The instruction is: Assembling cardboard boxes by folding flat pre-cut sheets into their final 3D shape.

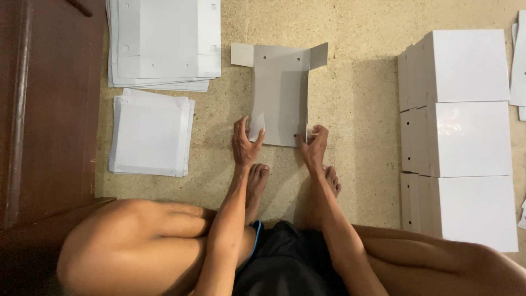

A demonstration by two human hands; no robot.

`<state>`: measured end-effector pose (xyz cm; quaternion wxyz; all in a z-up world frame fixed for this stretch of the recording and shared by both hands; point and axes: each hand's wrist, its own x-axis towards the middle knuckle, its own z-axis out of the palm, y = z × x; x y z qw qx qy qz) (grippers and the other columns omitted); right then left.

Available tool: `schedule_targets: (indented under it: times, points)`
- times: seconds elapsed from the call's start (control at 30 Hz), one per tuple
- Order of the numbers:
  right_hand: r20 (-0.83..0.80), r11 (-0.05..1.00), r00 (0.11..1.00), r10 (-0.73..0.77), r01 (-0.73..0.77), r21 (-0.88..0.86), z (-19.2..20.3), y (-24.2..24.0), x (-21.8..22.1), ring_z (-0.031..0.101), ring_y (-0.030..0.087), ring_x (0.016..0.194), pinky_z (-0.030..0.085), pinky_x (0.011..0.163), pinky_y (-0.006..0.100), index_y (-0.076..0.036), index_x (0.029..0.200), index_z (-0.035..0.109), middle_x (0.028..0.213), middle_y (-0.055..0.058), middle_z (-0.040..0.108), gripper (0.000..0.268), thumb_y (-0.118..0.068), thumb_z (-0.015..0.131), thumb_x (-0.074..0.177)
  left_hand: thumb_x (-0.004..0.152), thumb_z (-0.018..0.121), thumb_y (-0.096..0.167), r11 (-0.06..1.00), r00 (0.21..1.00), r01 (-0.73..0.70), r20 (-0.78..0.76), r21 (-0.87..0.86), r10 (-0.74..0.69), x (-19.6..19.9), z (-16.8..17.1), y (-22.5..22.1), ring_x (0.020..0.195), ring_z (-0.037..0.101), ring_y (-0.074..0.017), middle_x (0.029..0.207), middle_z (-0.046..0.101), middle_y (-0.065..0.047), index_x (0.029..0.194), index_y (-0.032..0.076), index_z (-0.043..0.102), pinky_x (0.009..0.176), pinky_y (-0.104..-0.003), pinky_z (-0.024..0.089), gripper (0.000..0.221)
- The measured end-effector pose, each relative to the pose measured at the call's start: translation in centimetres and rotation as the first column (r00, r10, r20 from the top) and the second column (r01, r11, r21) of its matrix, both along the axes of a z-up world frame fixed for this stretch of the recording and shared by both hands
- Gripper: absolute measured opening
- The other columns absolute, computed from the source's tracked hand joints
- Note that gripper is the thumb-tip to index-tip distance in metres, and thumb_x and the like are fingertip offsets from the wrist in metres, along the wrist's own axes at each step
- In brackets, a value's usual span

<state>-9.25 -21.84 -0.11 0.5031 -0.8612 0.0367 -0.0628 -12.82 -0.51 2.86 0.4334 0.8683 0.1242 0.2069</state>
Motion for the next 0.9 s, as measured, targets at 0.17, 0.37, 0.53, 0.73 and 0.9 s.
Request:
schedule_targets:
  times: [0.17,0.37,0.53,0.73,0.9]
  points:
    - [-0.167,0.999,0.985,0.032,-0.034,-0.01,0.2,-0.7,3.5,0.061,0.025,0.074,0.049,0.057,0.038,-0.008,0.117,0.047,0.094,0.01,0.054,0.054,-0.024,0.082,0.079,0.092,0.067,0.042,0.979,0.997,-0.058,-0.065,-0.197,0.046,1.9,2.4,0.3,0.108,0.061,-0.043,0.126,0.054,-0.027,0.143,-0.001,0.042,0.089,-0.054,0.052,0.071]
    - [-0.213,0.958,0.975,0.069,-0.125,-0.26,1.3,-1.5,6.7,0.069,0.042,0.077,0.054,0.065,0.055,-0.002,0.099,0.056,0.079,0.019,0.063,0.043,-0.028,0.084,0.079,0.095,0.063,0.052,0.976,0.97,-0.06,-0.243,-0.208,0.008,4.1,1.0,1.9,0.09,0.068,-0.027,0.091,0.066,-0.011,0.109,0.003,0.067,0.078,-0.042,0.055,0.05]
    - [-0.321,0.93,0.947,0.001,-0.119,-0.347,-1.8,-2.5,9.3,0.07,0.038,0.073,0.051,0.063,0.05,-0.007,0.077,0.06,0.07,0.014,0.062,0.039,-0.041,0.077,0.083,0.096,0.057,0.057,0.992,0.944,-0.082,-0.326,-0.099,0.046,6.3,-1.5,2.7,0.074,0.069,-0.0296,0.074,0.064,-0.01,0.083,0.007,0.062,0.066,-0.043,0.054,0.052]
    - [-0.335,0.915,0.942,0.003,-0.138,-0.378,1.3,-1.3,11.1,0.059,0.017,0.036,0.046,0.048,0.032,-0.021,0.048,0.047,0.035,0.001,0.048,0.035,-0.019,0.059,0.081,0.102,0.043,0.044,0.998,0.911,-0.05,-0.412,-0.028,0.034,8.2,-1.7,3.3,0.074,0.071,-0.0349,0.074,0.066,-0.016,0.083,0.005,0.059,0.061,-0.044,0.056,0.046]
    - [-0.327,0.841,0.944,0.036,-0.206,-0.501,-5.9,-2.7,13.6,0.07,0.046,0.074,0.053,0.059,0.052,-0.001,0.075,0.061,0.071,0.022,0.057,0.021,-0.022,0.063,0.076,0.097,0.052,0.044,0.96,0.988,-0.014,-0.143,0.28,0.056,8.5,0.7,2.0,0.094,0.061,-0.0366,0.101,0.058,-0.018,0.114,0.001,0.055,0.074,-0.049,0.052,0.046]
